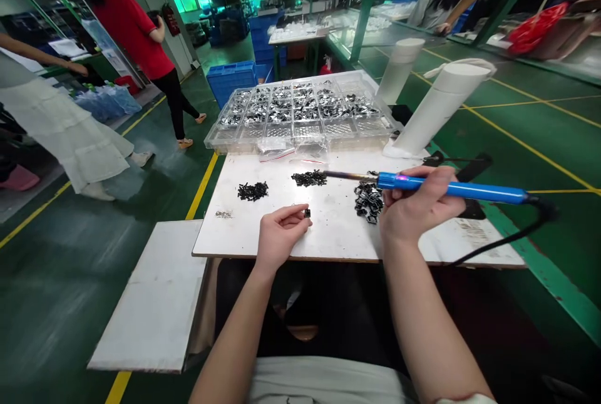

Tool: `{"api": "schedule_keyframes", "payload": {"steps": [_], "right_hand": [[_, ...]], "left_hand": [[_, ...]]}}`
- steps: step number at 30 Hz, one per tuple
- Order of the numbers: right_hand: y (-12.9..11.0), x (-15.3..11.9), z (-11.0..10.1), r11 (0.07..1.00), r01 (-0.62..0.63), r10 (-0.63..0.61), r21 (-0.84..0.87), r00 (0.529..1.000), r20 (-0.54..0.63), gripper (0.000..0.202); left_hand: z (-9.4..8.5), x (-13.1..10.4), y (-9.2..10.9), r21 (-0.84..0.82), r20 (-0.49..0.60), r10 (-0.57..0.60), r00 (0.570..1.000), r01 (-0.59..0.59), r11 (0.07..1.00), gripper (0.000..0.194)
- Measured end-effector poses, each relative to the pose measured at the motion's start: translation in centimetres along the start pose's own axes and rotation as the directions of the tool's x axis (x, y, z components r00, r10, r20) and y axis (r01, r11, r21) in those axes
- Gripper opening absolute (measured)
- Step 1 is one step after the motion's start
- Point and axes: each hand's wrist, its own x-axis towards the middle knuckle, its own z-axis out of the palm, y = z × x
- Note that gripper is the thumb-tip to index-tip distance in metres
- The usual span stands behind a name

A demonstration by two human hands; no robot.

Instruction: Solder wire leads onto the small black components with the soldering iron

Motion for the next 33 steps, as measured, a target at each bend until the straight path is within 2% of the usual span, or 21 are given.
{"api": "schedule_keyframes", "payload": {"steps": [7, 10, 17, 24, 29, 33], "right_hand": [[0.5, -1.6, -1.4, 1.000, 0.009, -0.009, -0.029, 1.000, 0.011, 0.047], [0.3, -1.7, -1.4, 1.000, -0.005, 0.007, -0.030, 0.999, 0.038, 0.045], [0.4, -1.7, -1.3, 1.000, -0.025, 0.025, -0.002, 1.000, -0.013, 0.046], [0.6, -1.8, -1.7, 0.998, 0.029, -0.025, -0.060, 0.997, 0.077, 0.045], [0.8, -2.0, -2.0, 0.988, 0.022, 0.004, -0.156, 0.986, 0.169, 0.048], [1.1, -2.2, -2.1, 0.982, 0.038, -0.001, -0.183, 0.980, 0.198, 0.048]], "left_hand": [[0.1, -0.1, 0.3, 0.022, -0.014, -0.004, 1.000, 0.004, 1.000, 0.028], [0.1, -0.1, 0.5, 0.005, -0.034, -0.011, 0.999, 0.011, 1.000, 0.027], [0.3, -0.2, 0.1, 0.017, -0.063, -0.001, 0.998, 0.002, 1.000, 0.029], [0.3, -0.2, -0.6, 0.108, -0.065, 0.059, 0.996, -0.052, 0.993, 0.032], [0.3, -0.1, -0.5, 0.127, -0.051, 0.079, 0.996, -0.072, 0.989, 0.032], [0.3, -0.2, -0.5, 0.130, -0.048, 0.083, 0.995, -0.076, 0.989, 0.033]]}}
